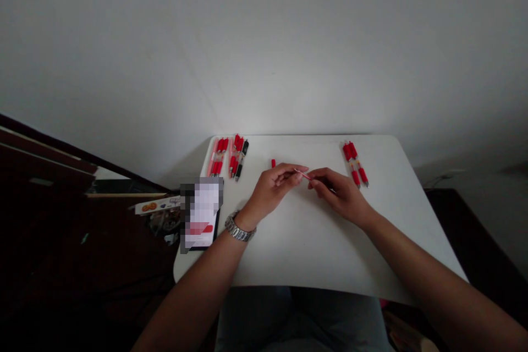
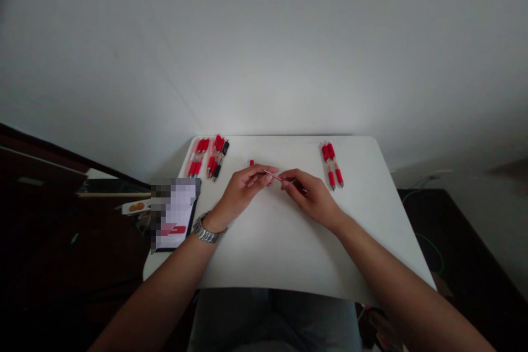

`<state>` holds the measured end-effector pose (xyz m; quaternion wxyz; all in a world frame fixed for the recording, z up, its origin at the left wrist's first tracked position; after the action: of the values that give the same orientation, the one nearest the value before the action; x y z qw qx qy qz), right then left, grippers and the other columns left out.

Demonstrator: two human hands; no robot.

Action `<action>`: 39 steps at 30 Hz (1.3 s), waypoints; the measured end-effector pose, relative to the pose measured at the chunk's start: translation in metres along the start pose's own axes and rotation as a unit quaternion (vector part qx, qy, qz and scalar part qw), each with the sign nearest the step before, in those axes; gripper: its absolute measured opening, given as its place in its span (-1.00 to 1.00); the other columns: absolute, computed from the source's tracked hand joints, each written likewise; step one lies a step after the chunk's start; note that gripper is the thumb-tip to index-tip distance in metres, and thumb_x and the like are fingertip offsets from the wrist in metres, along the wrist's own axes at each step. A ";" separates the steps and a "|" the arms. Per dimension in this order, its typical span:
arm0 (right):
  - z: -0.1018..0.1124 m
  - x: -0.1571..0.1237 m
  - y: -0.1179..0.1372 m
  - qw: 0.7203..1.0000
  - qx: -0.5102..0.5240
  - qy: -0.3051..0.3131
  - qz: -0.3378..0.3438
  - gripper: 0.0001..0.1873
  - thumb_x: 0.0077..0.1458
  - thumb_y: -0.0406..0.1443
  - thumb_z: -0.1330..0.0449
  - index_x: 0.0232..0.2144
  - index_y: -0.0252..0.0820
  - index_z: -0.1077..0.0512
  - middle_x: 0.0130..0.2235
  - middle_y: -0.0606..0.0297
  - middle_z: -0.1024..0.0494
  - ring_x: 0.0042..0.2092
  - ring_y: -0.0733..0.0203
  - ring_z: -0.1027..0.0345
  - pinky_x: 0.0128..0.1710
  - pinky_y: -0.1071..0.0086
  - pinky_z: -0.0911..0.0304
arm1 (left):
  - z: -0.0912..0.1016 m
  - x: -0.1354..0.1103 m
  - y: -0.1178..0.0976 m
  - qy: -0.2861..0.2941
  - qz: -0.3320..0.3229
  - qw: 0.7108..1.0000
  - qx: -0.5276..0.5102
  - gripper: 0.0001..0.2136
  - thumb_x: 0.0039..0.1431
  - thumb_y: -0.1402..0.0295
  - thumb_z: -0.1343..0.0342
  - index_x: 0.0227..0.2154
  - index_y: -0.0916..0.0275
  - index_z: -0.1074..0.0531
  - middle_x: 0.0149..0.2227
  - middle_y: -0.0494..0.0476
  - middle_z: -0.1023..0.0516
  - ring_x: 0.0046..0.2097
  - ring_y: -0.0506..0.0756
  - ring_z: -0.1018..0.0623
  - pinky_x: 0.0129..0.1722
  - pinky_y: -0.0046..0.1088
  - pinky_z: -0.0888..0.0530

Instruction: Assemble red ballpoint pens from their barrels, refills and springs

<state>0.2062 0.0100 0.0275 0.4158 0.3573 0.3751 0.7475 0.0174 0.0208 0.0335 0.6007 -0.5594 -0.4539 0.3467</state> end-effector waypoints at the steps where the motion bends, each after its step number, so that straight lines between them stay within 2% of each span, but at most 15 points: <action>1: 0.000 0.000 0.000 1.000 0.004 0.003 -0.003 -0.71 0.40 -0.13 -0.09 -0.01 -0.19 -0.42 -0.25 0.20 -0.59 -0.38 0.28 -0.38 -0.36 0.39 -0.30 | 0.001 0.000 0.001 -0.005 -0.002 1.000 0.002 -0.74 0.30 0.21 -0.23 -0.04 0.20 -0.60 -0.12 0.19 -0.66 -0.12 0.05 -0.60 0.02 -0.36 -0.53; 9: -0.002 0.001 0.001 0.999 -0.022 0.024 -0.011 -0.71 0.41 -0.14 -0.06 -0.03 -0.20 -0.43 -0.37 0.31 -0.52 -0.42 0.31 -0.30 -0.37 0.41 -0.22 | 0.004 0.002 0.003 -0.039 -0.012 0.999 -0.006 -0.75 0.31 0.20 -0.23 -0.08 0.23 -0.59 -0.22 0.15 -0.62 -0.18 0.02 -0.59 -0.03 -0.40 -0.52; 20: -0.004 0.001 0.007 0.998 0.026 0.055 -0.034 -0.66 0.44 -0.09 0.01 -0.12 -0.17 -0.45 -0.39 0.33 -0.47 -0.44 0.31 -0.22 -0.41 0.41 -0.16 | 0.002 -0.001 0.003 -0.004 0.012 1.000 -0.010 -0.65 0.37 0.18 -0.15 0.11 0.21 -0.53 -0.11 0.22 -0.65 -0.08 0.07 -0.61 0.08 -0.31 -0.51; 29: -0.007 -0.001 0.002 0.995 0.050 0.074 -0.047 -0.58 0.44 -0.04 0.02 -0.02 -0.18 -0.47 -0.41 0.36 -0.40 -0.41 0.30 -0.20 -0.38 0.40 -0.17 | 0.000 -0.002 0.001 0.009 0.004 1.000 0.006 -0.61 0.40 0.14 -0.10 0.16 0.20 -0.51 -0.13 0.20 -0.62 -0.08 0.08 -0.57 0.08 -0.31 -0.50; 36: -0.007 -0.001 0.007 0.995 0.050 0.076 -0.044 -0.58 0.44 -0.02 0.05 -0.19 -0.18 -0.43 -0.45 0.38 -0.30 -0.43 0.30 -0.14 -0.39 0.38 -0.15 | -0.002 -0.002 -0.004 -0.001 0.003 1.000 0.002 -0.67 0.39 0.13 -0.11 0.00 0.22 -0.59 -0.21 0.18 -0.62 -0.14 0.07 -0.58 0.02 -0.35 -0.50; 39: -0.008 -0.002 0.007 0.994 0.059 0.082 -0.048 -0.58 0.44 -0.01 0.06 -0.24 -0.16 -0.40 -0.45 0.38 -0.29 -0.43 0.30 -0.12 -0.41 0.39 -0.13 | -0.001 -0.003 -0.006 0.000 -0.002 1.000 0.030 -0.65 0.39 0.12 -0.10 0.05 0.22 -0.57 -0.23 0.16 -0.59 -0.18 0.05 -0.54 -0.03 -0.38 -0.48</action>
<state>0.1978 0.0039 0.0295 0.3973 0.3002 0.4682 0.7300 0.0172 0.0172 0.0391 0.6180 -0.5397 -0.4446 0.3593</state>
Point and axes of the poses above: each hand's wrist, its own x-axis towards the middle knuckle, its own z-axis out of the back of the hand, y = z × x, the point moved 4 cm from there along x, towards the middle knuckle
